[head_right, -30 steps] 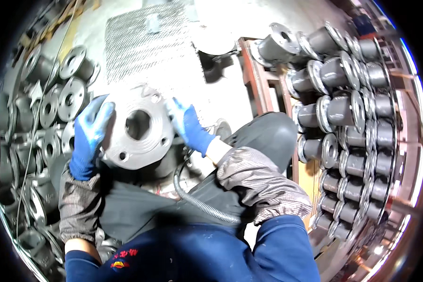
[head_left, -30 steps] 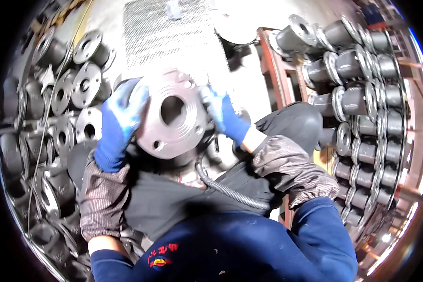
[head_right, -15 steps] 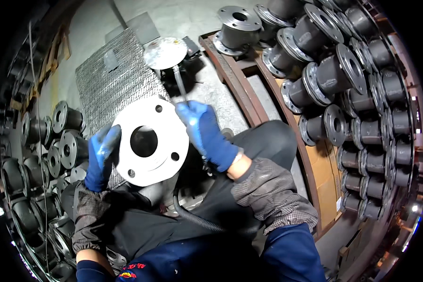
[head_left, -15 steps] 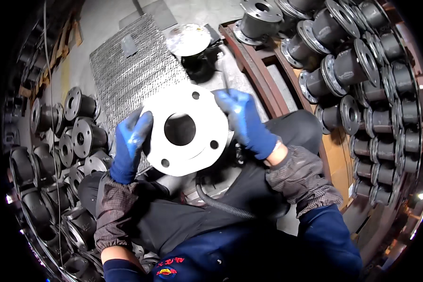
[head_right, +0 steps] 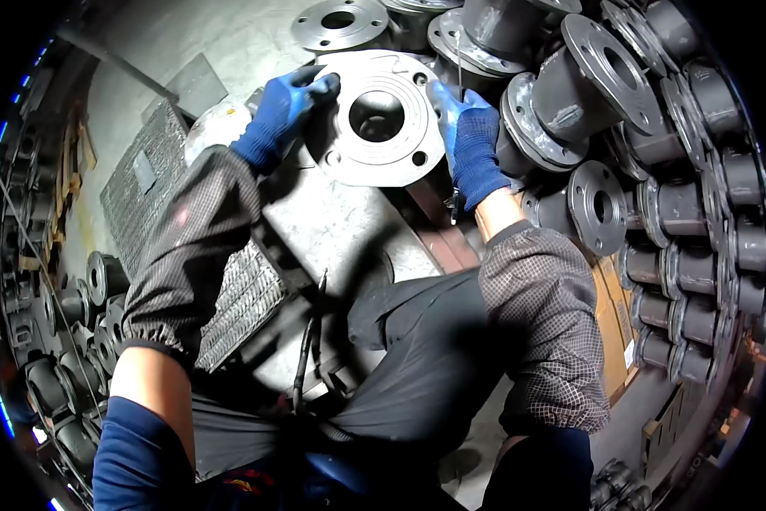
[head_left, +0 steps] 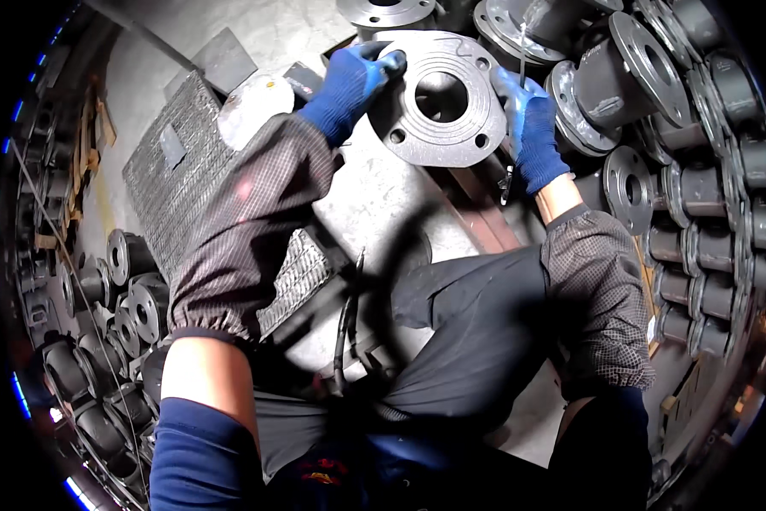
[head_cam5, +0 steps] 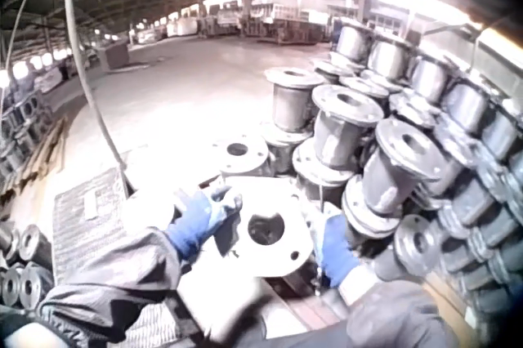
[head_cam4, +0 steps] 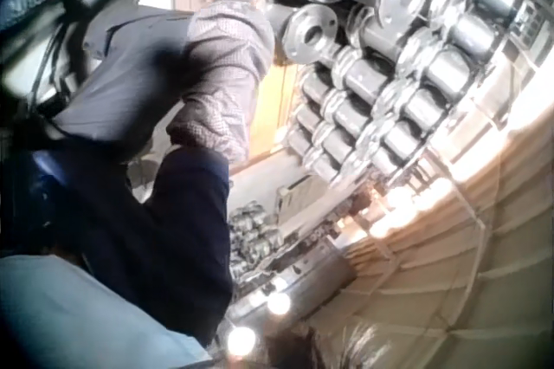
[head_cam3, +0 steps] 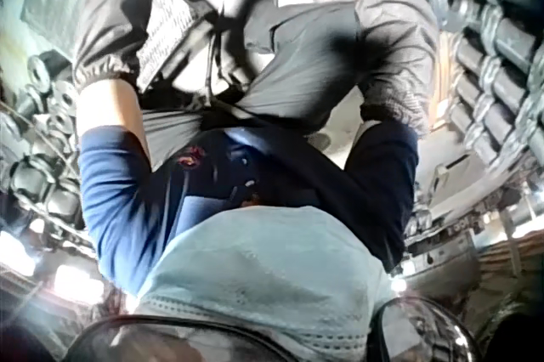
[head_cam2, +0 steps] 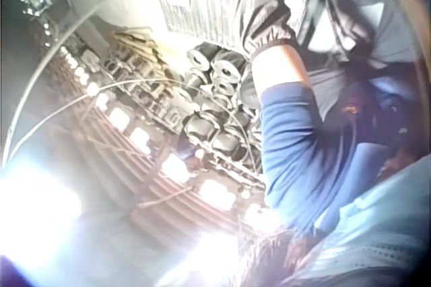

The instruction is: The person holds a metal valve casting and uses a small tool to scrape debris from the interior and exterior surfaces. They rotate the casting to access different areas, including the inner chambers and the outer flange faces, while sitting among a large quantity of similar metal parts.

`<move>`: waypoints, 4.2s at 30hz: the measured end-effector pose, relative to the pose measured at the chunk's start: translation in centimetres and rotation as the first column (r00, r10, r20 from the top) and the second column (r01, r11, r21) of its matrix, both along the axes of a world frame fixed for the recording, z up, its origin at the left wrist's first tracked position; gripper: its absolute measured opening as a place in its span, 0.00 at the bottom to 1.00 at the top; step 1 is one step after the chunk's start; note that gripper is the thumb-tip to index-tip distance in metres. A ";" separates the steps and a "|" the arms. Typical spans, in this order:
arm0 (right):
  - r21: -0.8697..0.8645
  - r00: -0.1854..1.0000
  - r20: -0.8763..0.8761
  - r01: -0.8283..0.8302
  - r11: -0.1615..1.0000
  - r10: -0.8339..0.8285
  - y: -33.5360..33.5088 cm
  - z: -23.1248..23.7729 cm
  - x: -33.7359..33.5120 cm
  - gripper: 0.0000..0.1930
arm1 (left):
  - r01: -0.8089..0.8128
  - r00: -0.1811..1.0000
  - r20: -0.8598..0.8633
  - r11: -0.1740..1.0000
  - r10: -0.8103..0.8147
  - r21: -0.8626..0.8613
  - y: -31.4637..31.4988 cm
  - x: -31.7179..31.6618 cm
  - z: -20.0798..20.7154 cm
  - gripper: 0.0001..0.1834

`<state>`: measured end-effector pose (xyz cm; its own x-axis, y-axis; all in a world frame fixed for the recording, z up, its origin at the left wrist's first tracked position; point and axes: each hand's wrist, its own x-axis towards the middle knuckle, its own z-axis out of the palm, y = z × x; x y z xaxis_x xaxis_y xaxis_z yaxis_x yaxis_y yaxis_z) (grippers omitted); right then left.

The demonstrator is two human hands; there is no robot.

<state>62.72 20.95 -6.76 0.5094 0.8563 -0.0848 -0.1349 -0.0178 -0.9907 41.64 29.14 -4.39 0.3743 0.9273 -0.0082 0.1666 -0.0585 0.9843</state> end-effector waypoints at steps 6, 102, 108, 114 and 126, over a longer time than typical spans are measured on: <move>-0.141 0.988 0.148 0.055 0.988 -0.034 0.7 -3.0 3.0 0.18 | -0.190 0.980 0.088 0.968 0.178 0.163 4.1 6.5 -6.5 0.15; -0.199 0.065 0.936 -0.713 0.672 0.346 -7.3 -11.6 -46.0 0.29 | -0.411 -0.147 -0.719 0.619 0.680 0.669 -11.0 -86.1 -1.8 0.31; -0.157 0.042 0.963 -0.719 0.677 0.268 -7.4 -10.6 -46.9 0.26 | -0.179 0.215 -0.692 0.725 0.689 0.666 -14.4 -80.0 1.2 0.40; -0.219 0.019 0.952 -0.656 0.722 0.306 -7.7 -11.2 -45.9 0.23 | -0.183 0.091 -0.771 0.772 0.630 0.609 -14.3 -73.8 2.3 0.34; -0.251 -0.018 0.947 -0.666 0.703 0.321 -8.1 -11.0 -45.4 0.34 | -0.302 -0.006 -0.923 0.880 0.384 0.368 -18.2 -70.5 2.3 0.28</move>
